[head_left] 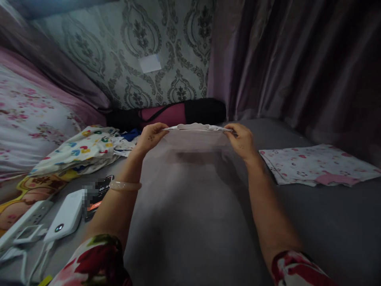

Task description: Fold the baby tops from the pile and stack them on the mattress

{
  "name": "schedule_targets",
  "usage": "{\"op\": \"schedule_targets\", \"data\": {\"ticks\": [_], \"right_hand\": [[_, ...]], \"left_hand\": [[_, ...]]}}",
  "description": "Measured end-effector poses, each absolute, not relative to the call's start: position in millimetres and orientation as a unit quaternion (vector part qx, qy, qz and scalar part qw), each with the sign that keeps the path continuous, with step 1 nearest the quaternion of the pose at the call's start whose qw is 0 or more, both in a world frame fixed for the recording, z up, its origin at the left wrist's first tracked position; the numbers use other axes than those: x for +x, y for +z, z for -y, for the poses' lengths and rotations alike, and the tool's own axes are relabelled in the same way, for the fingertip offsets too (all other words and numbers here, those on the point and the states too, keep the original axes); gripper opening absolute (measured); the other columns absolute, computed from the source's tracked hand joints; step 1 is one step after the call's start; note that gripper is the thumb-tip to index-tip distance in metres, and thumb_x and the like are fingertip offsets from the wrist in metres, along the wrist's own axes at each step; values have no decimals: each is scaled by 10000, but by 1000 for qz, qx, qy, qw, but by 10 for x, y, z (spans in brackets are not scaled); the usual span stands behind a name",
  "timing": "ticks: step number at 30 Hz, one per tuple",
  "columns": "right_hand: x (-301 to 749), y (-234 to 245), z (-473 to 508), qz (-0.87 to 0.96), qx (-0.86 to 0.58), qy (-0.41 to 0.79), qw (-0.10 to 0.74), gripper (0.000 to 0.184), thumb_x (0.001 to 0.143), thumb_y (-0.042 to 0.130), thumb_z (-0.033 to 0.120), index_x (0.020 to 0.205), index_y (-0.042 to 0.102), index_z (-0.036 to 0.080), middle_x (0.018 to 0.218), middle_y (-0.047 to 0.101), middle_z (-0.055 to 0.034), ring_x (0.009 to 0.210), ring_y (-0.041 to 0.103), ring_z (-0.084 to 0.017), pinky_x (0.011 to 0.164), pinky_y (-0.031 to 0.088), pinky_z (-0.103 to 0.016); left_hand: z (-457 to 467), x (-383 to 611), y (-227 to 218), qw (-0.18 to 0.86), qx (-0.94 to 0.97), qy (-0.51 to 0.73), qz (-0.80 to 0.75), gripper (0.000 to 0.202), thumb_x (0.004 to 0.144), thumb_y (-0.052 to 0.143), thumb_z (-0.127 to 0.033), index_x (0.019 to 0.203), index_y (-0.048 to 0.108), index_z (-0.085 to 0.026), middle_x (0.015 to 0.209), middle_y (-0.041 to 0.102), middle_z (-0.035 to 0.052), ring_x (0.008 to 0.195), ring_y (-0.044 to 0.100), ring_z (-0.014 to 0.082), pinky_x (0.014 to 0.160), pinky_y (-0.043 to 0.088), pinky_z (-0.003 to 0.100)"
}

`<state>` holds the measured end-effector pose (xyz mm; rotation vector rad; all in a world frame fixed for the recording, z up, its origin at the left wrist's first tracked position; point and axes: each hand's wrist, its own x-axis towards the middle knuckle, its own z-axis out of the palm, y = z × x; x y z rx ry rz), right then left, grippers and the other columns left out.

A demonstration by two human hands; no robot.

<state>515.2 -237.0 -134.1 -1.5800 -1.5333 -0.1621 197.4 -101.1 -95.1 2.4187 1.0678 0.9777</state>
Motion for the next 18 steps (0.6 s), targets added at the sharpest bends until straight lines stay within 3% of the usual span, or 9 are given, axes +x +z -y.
{"op": "schedule_targets", "data": {"ticks": [3, 9, 12, 18], "right_hand": [[5215, -1454, 2343, 665, -636, 32, 389, 184, 854, 556, 224, 974, 694, 202, 953, 709, -38, 896, 627, -191, 819, 452, -291], [5305, -1591, 2375, 704, -607, 269, 251, 146, 751, 616, 204, 866, 704, 187, 810, 692, 4, 762, 612, -153, 704, 450, -243], [5311, -1618, 2385, 707, -593, 322, 211, 154, 732, 623, 196, 862, 705, 180, 808, 693, 2, 745, 609, -145, 681, 444, -235], [5328, -1572, 2465, 700, -586, 388, 130, 234, 679, 674, 194, 905, 726, 163, 875, 718, -34, 805, 637, -162, 719, 467, -235]], "left_hand": [[1088, 1912, -1144, 122, 878, 269, -376, 261, 812, 534, -318, 944, 699, -165, 845, 690, 39, 787, 589, 159, 745, 451, 246], [1338, 1704, -1620, 225, 900, 132, -348, 287, 824, 493, -312, 991, 685, -177, 880, 705, 31, 767, 614, 158, 740, 454, 240], [1408, 1642, -1740, 235, 907, 120, -329, 302, 818, 472, -256, 1016, 686, -177, 914, 706, 38, 808, 620, 162, 759, 449, 239], [1505, 1648, -1734, 233, 904, 61, -354, 349, 749, 457, -176, 981, 717, -167, 816, 696, 26, 695, 585, 138, 679, 434, 222]]}}
